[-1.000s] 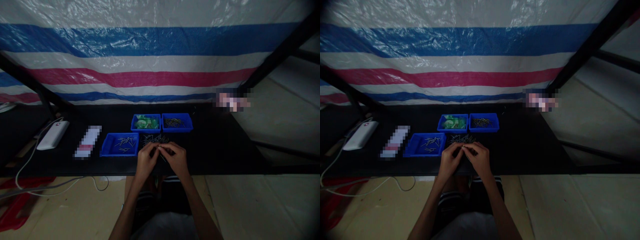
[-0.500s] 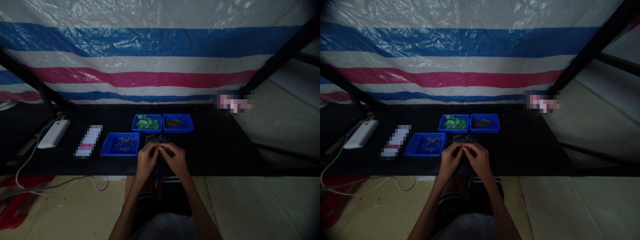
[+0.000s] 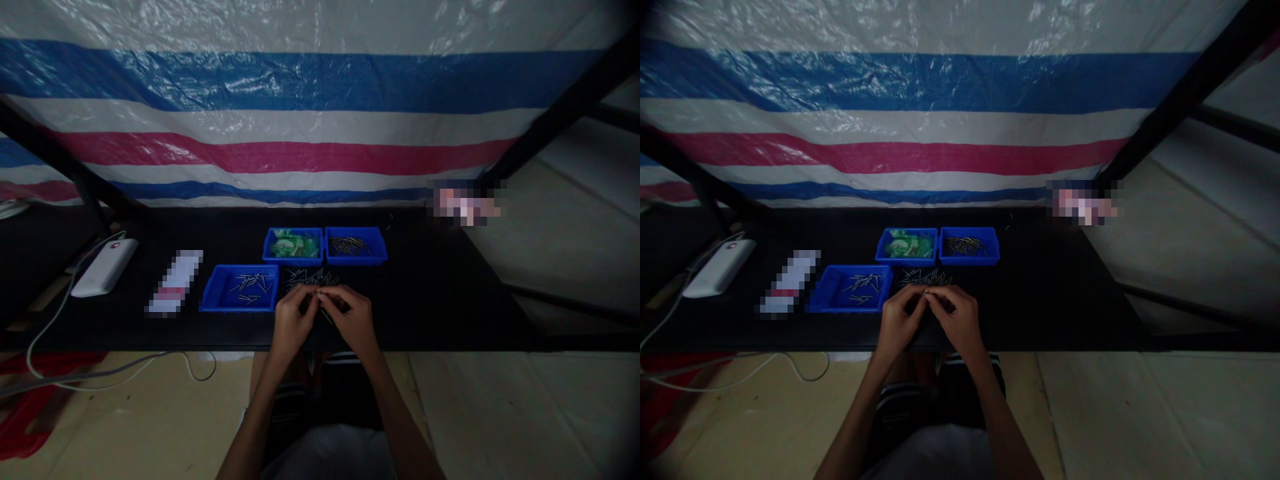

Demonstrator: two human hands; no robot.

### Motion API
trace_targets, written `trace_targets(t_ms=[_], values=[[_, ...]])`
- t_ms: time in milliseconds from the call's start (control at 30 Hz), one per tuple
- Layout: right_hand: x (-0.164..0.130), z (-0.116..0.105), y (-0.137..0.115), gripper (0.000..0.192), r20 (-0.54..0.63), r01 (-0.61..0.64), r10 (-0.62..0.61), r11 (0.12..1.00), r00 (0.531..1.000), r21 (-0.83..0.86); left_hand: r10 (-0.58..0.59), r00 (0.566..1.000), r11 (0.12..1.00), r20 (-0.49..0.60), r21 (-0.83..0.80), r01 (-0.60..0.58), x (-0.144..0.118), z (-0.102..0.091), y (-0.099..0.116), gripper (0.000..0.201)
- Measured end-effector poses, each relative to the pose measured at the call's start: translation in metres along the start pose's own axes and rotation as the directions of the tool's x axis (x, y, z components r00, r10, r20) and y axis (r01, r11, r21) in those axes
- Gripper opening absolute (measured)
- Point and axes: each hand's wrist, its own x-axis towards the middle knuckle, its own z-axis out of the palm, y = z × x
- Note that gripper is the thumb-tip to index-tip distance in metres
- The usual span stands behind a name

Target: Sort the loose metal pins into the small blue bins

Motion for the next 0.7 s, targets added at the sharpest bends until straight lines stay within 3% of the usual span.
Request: trace_targets(t_ms=[367, 533, 700], values=[[0.000, -0.002, -0.003, 0.010, -0.002, 0.016, -0.016, 1.000, 1.000, 0.021, 0.004, 1.000, 1.000, -0.005, -0.003, -0.004, 0.001, 0.001, 0.002, 0.016], [0.007, -0.011, -0.013, 0.007, -0.215, 0.095, -0.096, 0.995, 0.972, -0.018, -0.021, 0.999, 1.000, -0.034, -0.012, 0.020, 0.001, 0.001, 0.003, 0.013], [0.052, -0.032, -0.009, 0.015, -0.444, 0.027, -0.086, 0.990, 0.892, -0.137, -0.016, 1.000, 1.000, -0.015, -0.007, 0.016, 0.000, 0.000, 0.003, 0.015]])
